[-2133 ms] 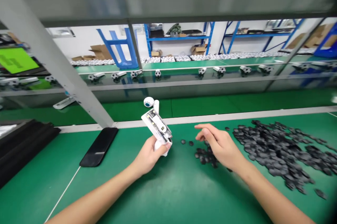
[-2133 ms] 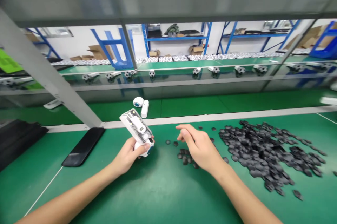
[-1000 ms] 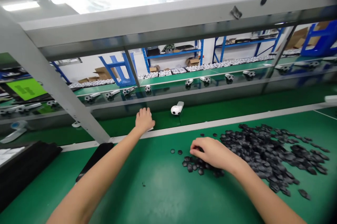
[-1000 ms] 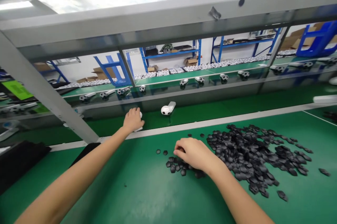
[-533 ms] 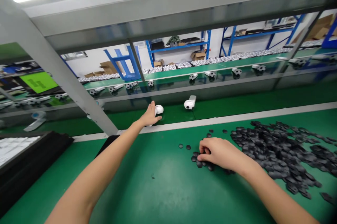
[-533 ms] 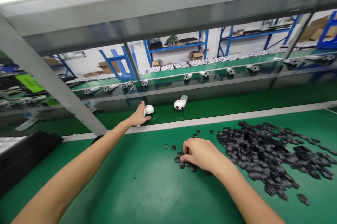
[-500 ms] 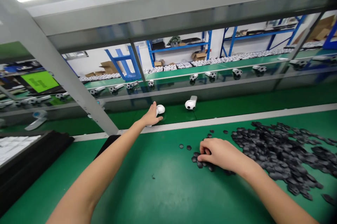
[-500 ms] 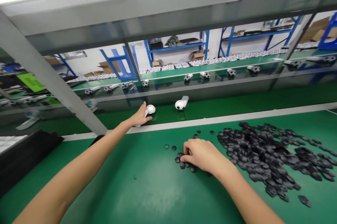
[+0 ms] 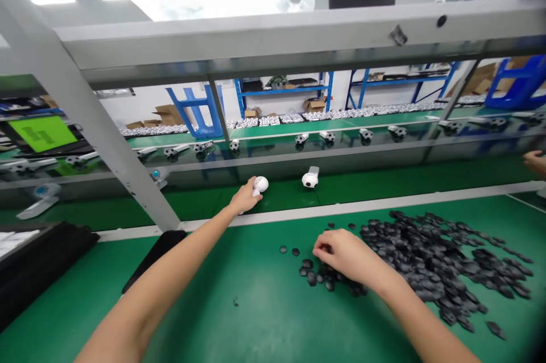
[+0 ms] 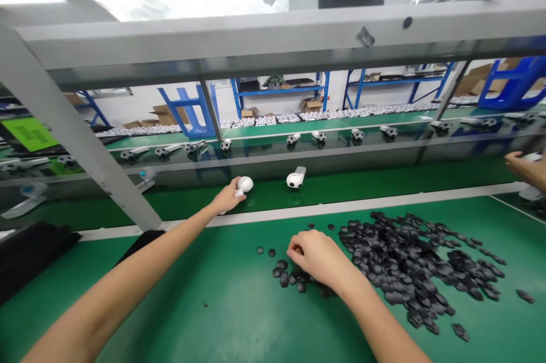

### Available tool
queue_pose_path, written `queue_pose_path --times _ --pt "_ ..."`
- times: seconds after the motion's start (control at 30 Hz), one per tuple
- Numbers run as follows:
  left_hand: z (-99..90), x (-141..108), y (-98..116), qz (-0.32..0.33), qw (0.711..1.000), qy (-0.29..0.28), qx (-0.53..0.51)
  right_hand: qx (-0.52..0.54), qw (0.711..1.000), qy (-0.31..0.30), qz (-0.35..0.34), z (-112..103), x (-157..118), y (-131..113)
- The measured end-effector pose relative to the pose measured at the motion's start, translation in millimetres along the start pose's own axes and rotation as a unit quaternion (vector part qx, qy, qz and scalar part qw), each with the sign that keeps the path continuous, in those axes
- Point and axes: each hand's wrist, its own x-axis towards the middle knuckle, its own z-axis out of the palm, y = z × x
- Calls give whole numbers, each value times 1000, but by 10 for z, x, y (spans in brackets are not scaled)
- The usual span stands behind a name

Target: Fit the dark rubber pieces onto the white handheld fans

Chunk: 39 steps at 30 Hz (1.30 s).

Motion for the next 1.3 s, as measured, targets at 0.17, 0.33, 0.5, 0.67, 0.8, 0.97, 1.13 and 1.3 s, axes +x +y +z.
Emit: queue_pose_path --times 0.17,0.33,0.5,0.67,0.8,0.97,1.13,1.3 --pt "-48 -446 431 8 981 -3 -196 193 978 67 34 4 50 -72" --pt "250 -1389 568 -12 938 -82 -336 330 943 31 10 245 18 -358" --pt "441 -1963 414 -53 896 -148 -416 287 956 57 -32 548 -3 -592" --pt "437 -2034 291 -45 871 -195 -449 217 971 90 -48 732 2 -562" --pt "431 -2029 282 22 890 -188 -415 168 979 92 -74 770 -1 -453" --pt "419 -2082 352 35 913 -193 -358 77 991 70 -85 746 -16 -361" --pt "378 -2111 397 40 919 -199 -339 4 990 75 -121 736 -3 -364" --pt "339 -2026 372 17 895 -255 -365 15 988 10 -151 456 33 -373"
